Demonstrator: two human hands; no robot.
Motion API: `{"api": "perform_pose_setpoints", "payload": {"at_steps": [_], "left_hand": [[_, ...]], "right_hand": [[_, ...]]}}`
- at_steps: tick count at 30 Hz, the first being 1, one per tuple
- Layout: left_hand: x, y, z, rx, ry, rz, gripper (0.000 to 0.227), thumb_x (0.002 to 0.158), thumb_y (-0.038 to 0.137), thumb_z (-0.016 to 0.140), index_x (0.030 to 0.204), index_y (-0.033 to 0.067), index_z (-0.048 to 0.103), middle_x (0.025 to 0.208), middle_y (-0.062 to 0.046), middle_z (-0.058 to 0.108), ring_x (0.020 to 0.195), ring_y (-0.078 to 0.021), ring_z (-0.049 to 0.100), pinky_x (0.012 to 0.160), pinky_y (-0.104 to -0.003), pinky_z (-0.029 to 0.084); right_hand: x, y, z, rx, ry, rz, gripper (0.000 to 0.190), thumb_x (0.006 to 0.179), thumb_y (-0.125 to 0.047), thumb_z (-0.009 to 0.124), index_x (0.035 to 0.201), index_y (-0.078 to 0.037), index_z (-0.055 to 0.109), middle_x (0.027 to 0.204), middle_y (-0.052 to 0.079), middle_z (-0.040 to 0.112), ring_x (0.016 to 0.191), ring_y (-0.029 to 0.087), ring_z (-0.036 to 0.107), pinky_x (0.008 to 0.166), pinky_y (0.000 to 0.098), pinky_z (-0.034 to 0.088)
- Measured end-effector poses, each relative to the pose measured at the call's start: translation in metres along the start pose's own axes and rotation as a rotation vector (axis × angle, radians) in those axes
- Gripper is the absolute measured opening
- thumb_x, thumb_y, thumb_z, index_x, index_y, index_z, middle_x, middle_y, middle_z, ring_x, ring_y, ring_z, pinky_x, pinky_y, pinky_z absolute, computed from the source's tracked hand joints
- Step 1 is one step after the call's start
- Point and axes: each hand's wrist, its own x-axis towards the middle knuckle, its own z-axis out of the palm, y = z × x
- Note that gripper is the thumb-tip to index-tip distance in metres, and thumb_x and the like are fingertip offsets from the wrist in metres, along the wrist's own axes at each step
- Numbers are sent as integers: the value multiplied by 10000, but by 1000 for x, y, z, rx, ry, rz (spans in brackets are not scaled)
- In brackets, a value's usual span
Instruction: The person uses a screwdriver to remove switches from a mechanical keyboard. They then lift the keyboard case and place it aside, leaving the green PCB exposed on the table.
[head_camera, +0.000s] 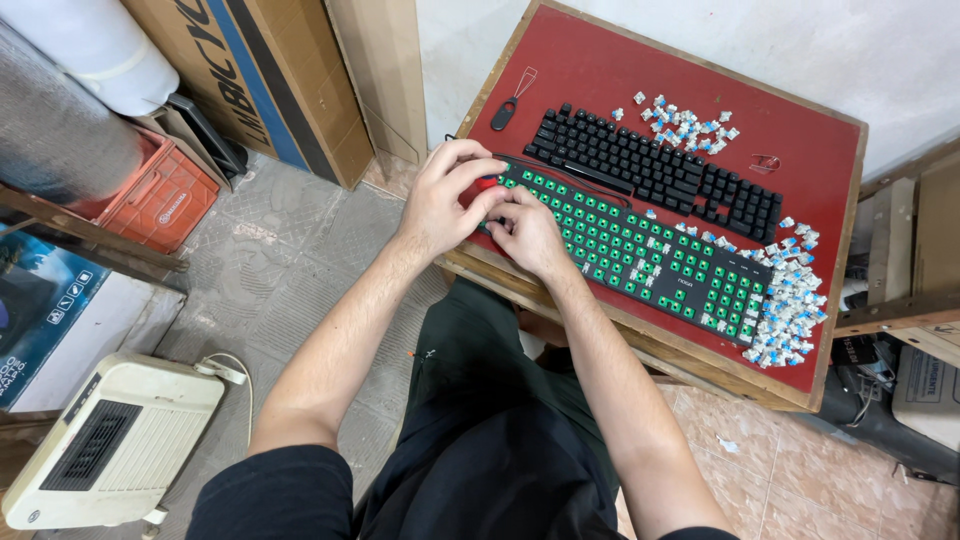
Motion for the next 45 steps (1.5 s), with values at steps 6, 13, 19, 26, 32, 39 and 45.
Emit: {"api": "perform_pose_setpoints", "payload": {"at_steps": [6,13,19,26,32,39,45], "left_hand": [[2,15,-4,-80,-34,-37,330,1078,-8,701,1384,74,791,1381,-167,746,1247,-393,768,1058,-501,626],[0,6,-12,11,26,-42,331,1033,110,858,1360,129,806,1262,-107,717,1087,-325,760,927,-457,643],[6,1,-14,38,50,-63,295,1049,175,882,1335,151,812,1197,-81,670,1007,-285,722,872,-419,650],[0,-1,-7,36,42,-68,300,1041,188,901,1327,160,815,1184,-86,667,999,-294,724,882,-448,635],[-2,-3,-1,25,23,-76,307,1031,174,902,1327,169,817,1184,-78,669,1002,-287,724,889,-446,633],[-4,-10,3,26,-2,-85,300,1035,187,895,1327,189,824,1200,-66,686,1035,-286,744,914,-442,634],[3,0,5,-48,-22,-85,306,1048,148,872,1350,165,825,1248,-84,742,1105,-309,778,979,-445,635]], "right_hand": [[0,-1,3,-60,-26,-25,103,915,-158,836,1006,-125,802,1161,40,740,850,271,793,792,454,654],[2,0,4,-172,-90,-63,76,1009,-179,751,1037,-116,718,1183,65,690,987,383,792,853,510,650],[0,-9,-3,-145,-85,-32,71,1077,-168,698,1103,-102,692,1214,88,678,1065,422,778,899,548,647],[-1,-9,-6,-64,-70,-44,59,1069,-162,743,1101,-134,783,1210,56,703,1103,397,773,916,534,641],[-1,-4,-5,-54,-68,-39,68,1083,-177,739,1097,-168,805,1198,31,719,1104,374,776,922,518,644],[-1,-3,-4,-32,-68,-33,68,1081,-171,738,1086,-165,806,1189,38,721,1109,380,774,931,518,642],[-2,-1,-2,-34,-60,-30,43,1070,-174,759,1070,-151,795,1195,58,717,1125,398,767,937,540,641]]}}
